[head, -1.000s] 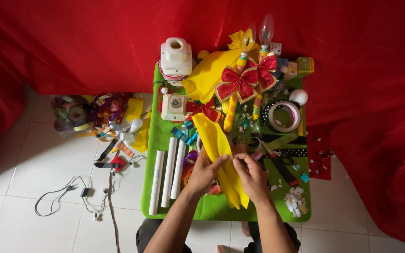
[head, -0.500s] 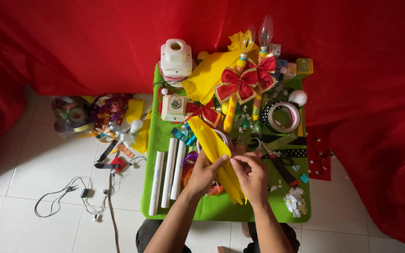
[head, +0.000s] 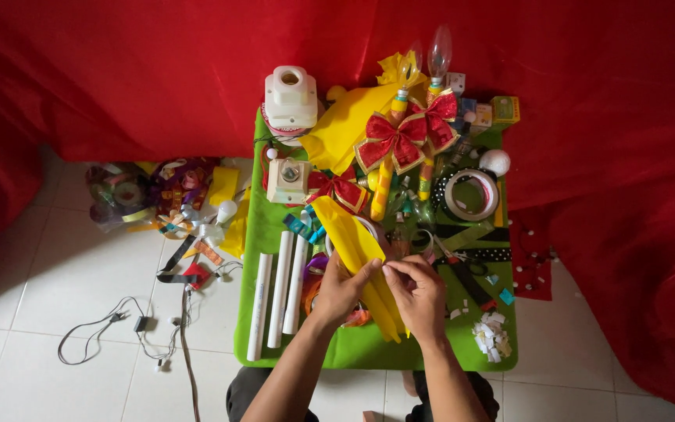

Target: The person is decorating a yellow cylindrical base by wrapping it with colorful ribbons and securing them with adhesive tape.

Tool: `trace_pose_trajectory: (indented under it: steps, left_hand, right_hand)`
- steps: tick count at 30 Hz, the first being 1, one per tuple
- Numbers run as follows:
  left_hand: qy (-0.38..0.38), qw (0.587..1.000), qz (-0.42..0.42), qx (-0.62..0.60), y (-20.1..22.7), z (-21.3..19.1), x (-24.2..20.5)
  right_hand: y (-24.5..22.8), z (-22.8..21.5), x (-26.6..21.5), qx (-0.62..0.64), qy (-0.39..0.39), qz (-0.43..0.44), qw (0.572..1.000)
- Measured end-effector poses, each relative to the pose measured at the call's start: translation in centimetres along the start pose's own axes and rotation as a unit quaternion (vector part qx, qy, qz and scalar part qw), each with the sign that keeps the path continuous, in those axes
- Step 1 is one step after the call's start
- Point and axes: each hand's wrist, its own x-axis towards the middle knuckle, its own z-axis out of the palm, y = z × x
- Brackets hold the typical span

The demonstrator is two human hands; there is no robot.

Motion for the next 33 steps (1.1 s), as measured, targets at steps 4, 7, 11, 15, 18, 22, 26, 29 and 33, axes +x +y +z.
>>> trace_pose_trajectory:
  steps: [4,7,11,15,18,22,26,29,33]
  left_hand:
    - [-0.001,0.999,0.021,0.028,0.0,0.1,-0.1]
    - [0.001,0.998,0.034,0.048,0.3,0.5,-0.3]
    - [-0.012,0.992,0.1,0.082,0.5,0.7,-0.5]
    - [-0.011,0.987,0.132,0.092,0.5,1.0,-0.8]
    - [0.002,0.981,0.155,0.112,0.5,1.6,-1.1]
    - [0.006,0.982,0.148,0.117,0.1,1.3,-0.9]
    - [-0.004,0.988,0.122,0.096,-0.6,0.7,-0.5]
    - [-0.006,0.99,0.113,0.089,-0.6,0.7,-0.5]
    - [-0.004,0.994,0.072,0.078,-0.3,0.6,-0.6]
  right_hand:
    - [0.1,0.0,0.0,-0.009,-0.004,-0.001,1.0]
    - [0.5,-0.1,-0.1,-0.009,-0.006,0.003,1.0]
    - [0.8,-0.2,-0.2,0.006,-0.012,0.037,0.999]
    - [1.7,-0.2,-0.5,0.018,-0.011,0.054,0.998]
    - [2.2,-0.1,-0.6,0.008,-0.01,0.059,0.998]
    - [2.0,-0.4,-0.6,0.019,-0.017,0.077,0.997]
    - [1.8,-0.6,-0.5,0.054,-0.036,0.094,0.993]
    - [2.1,-0.5,-0.7,0.071,-0.037,0.106,0.991]
    - [2.0,-0.5,-0.6,0.096,-0.034,0.117,0.988]
